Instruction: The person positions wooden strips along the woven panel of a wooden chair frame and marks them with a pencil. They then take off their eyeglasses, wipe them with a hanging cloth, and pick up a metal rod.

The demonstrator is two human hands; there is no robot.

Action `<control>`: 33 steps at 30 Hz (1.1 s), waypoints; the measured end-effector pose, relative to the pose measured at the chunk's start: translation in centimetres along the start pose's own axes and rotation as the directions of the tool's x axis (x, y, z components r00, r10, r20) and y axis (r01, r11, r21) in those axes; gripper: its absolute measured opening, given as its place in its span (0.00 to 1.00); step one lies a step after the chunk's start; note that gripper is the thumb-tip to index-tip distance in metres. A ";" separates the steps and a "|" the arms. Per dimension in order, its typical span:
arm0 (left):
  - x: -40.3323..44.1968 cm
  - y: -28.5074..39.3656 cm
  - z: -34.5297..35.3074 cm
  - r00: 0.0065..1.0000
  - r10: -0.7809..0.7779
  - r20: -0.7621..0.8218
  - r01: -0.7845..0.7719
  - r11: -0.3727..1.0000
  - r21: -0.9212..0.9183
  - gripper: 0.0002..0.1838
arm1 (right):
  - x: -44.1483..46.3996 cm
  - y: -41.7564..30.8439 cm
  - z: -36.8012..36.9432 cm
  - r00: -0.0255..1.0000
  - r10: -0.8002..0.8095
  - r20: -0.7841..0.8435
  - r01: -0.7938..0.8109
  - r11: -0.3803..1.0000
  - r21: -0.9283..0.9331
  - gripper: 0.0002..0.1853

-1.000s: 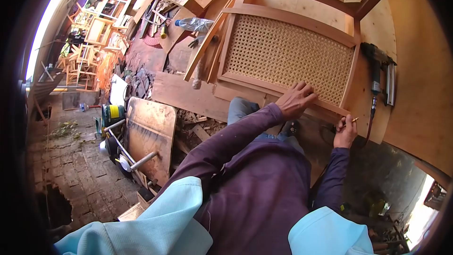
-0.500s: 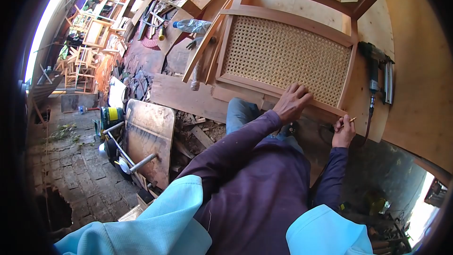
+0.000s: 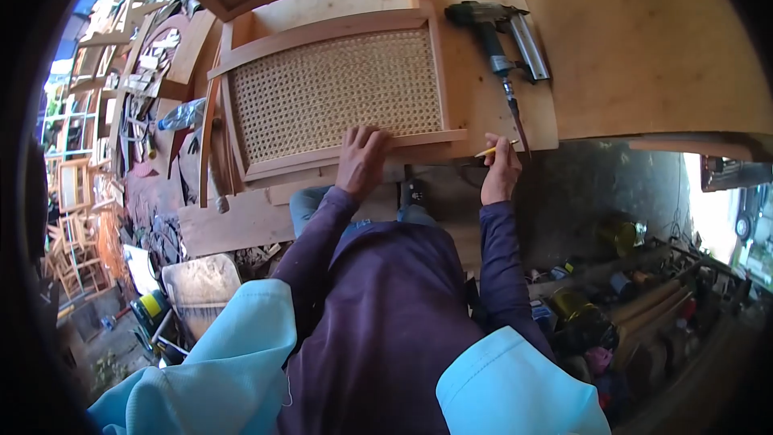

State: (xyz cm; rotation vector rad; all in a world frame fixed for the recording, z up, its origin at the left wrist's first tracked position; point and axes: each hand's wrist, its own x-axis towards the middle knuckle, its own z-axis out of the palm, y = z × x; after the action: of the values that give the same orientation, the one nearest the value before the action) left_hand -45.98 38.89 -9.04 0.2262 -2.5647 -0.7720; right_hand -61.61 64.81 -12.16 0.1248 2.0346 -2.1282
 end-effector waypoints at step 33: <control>0.6 -0.6 0.1 0.988 -0.056 0.145 0.044 0.995 0.084 0.10 | 1.3 -1.6 2.8 0.742 -0.469 0.480 0.581 0.806 -0.110 0.04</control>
State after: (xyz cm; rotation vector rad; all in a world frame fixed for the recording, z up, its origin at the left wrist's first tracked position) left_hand -46.56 38.22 -9.22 0.2693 -2.7421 -0.7281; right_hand -63.01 61.96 -10.65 -1.0003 2.1940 -1.8780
